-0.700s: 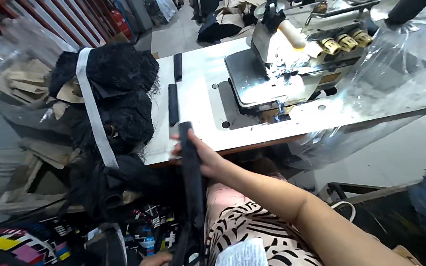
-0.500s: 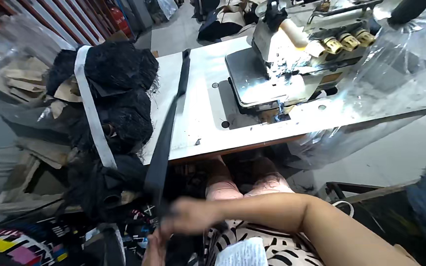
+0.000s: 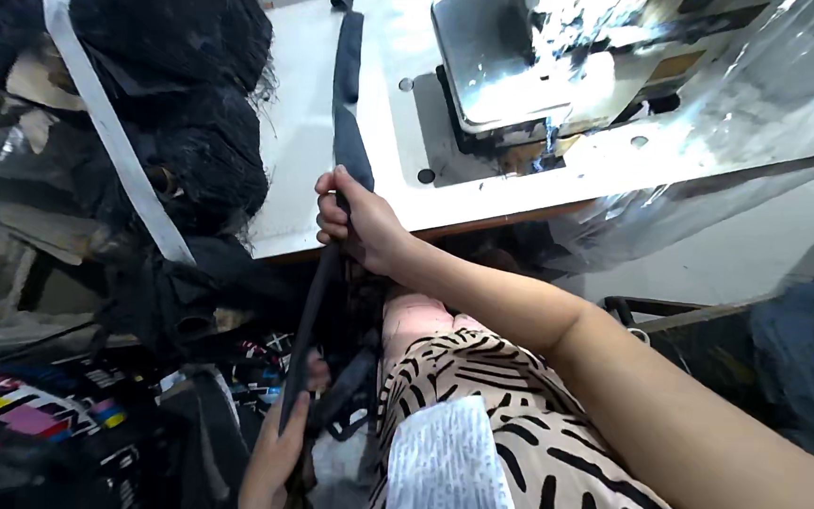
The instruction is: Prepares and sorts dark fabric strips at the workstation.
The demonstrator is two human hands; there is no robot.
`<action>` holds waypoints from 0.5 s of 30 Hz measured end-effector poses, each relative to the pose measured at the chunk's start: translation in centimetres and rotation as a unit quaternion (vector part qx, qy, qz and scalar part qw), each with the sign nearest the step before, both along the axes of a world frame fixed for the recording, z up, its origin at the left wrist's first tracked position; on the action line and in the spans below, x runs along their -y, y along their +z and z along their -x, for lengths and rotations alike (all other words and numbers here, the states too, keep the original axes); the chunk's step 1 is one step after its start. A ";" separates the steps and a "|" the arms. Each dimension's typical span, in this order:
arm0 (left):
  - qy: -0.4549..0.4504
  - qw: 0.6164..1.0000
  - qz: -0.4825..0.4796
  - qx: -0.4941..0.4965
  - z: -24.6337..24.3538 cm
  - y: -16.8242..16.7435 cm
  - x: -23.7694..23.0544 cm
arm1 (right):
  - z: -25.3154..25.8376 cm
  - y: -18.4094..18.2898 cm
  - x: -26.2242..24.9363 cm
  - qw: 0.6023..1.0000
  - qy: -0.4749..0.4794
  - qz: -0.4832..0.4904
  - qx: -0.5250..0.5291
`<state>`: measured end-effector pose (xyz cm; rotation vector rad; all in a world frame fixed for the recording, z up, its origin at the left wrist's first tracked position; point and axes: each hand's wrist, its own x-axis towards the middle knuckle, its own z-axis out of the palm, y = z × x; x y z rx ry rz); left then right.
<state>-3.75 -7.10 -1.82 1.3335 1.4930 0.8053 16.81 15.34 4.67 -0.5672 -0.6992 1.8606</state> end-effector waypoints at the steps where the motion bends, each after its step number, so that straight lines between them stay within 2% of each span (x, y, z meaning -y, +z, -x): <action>1: 0.028 0.999 -0.019 0.019 -0.3 -0.6 -0.6 | 0.2 -0.6 1.4 0.995 0.012 -0.080 0.055; 2: 0.062 0.995 -0.035 0.071 -1.0 -0.7 -1.4 | 0.1 -1.2 3.3 0.975 0.049 -0.173 0.133; 3: 0.105 0.985 -0.039 0.133 -2.2 -0.2 -2.2 | -0.2 -1.7 5.5 0.932 0.125 -0.265 0.215; 4: 0.123 0.974 -0.037 0.187 -3.4 0.6 -2.9 | -0.5 -2.3 7.5 0.866 0.228 -0.341 0.285; 5: 0.110 0.963 -0.035 0.245 -4.2 1.2 -3.8 | -0.6 -3.3 9.1 0.790 0.328 -0.409 0.319; 6: 0.054 0.952 -0.029 0.300 -4.6 1.6 -4.5 | -0.7 -4.5 10.2 0.722 0.397 -0.463 0.325; 7: 0.030 0.950 -0.035 0.310 -5.3 2.4 -5.0 | -0.9 -5.4 10.7 0.681 0.446 -0.485 0.319; 8: 0.024 0.953 -0.058 0.298 -5.8 3.2 -5.3 | -1.2 -6.3 10.8 0.679 0.470 -0.478 0.299; 9: 0.028 0.956 -0.091 0.277 -6.2 3.9 -5.3 | -1.6 -6.9 10.3 0.700 0.482 -0.453 0.269; 12: -0.031 0.965 -0.138 0.220 -5.1 5.0 -3.9 | -2.8 -5.6 6.7 0.815 0.444 -0.335 0.163; 15: -0.099 0.974 -0.089 0.184 -3.4 4.7 -1.8 | -3.2 -1.9 2.8 0.922 0.331 -0.170 0.110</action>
